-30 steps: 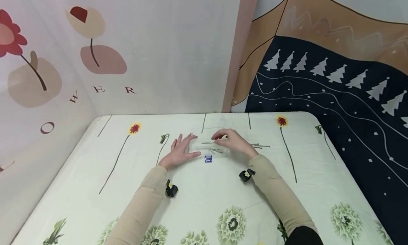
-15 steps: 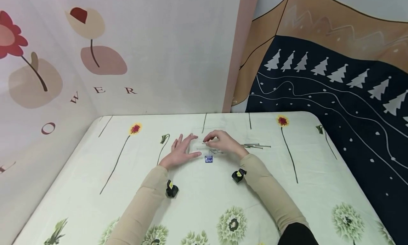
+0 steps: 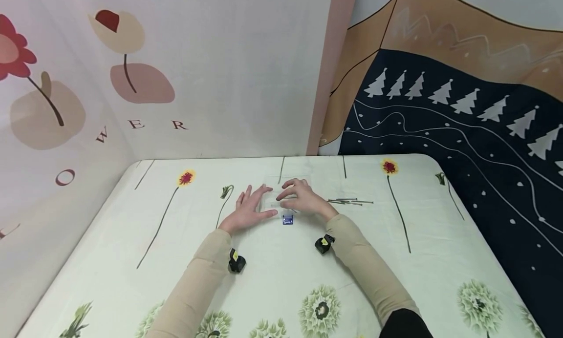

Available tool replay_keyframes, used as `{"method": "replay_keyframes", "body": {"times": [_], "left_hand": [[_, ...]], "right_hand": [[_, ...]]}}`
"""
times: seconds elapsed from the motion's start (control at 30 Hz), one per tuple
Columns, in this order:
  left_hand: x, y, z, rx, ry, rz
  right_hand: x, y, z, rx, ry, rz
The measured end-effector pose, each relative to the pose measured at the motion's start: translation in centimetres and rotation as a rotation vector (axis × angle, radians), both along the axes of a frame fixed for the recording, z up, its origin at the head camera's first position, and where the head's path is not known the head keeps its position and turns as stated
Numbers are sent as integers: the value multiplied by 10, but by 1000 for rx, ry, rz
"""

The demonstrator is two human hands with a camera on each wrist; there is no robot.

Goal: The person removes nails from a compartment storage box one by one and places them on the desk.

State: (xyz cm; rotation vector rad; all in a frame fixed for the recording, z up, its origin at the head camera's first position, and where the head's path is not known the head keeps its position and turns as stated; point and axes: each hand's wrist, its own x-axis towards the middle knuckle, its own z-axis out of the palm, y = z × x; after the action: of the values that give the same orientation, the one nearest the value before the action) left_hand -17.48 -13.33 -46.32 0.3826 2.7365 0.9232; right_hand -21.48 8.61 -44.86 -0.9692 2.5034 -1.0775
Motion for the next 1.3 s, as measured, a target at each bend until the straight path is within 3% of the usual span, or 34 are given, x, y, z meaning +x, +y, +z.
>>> {"method": "replay_keyframes", "body": {"times": [0.27,0.47,0.83,1.07,1.3], "left_hand": [[0,0,1,-5,-10,-7],[0,-1,3,-15,-13,-15],[-2,-2,0,-12,-9,-20],[-2,-1,-1,-12,-18,-21],[-3,-1,-3,-14,-12,-19]], "right_hand": [[0,-4,7,157,-44,33],[-4,-5,9,149,-113,37],[-6,-13,9,160,-123,-3],[-5,-13,7,83,-176,-52],[-5,-18,3,87,-123,-73]]}}
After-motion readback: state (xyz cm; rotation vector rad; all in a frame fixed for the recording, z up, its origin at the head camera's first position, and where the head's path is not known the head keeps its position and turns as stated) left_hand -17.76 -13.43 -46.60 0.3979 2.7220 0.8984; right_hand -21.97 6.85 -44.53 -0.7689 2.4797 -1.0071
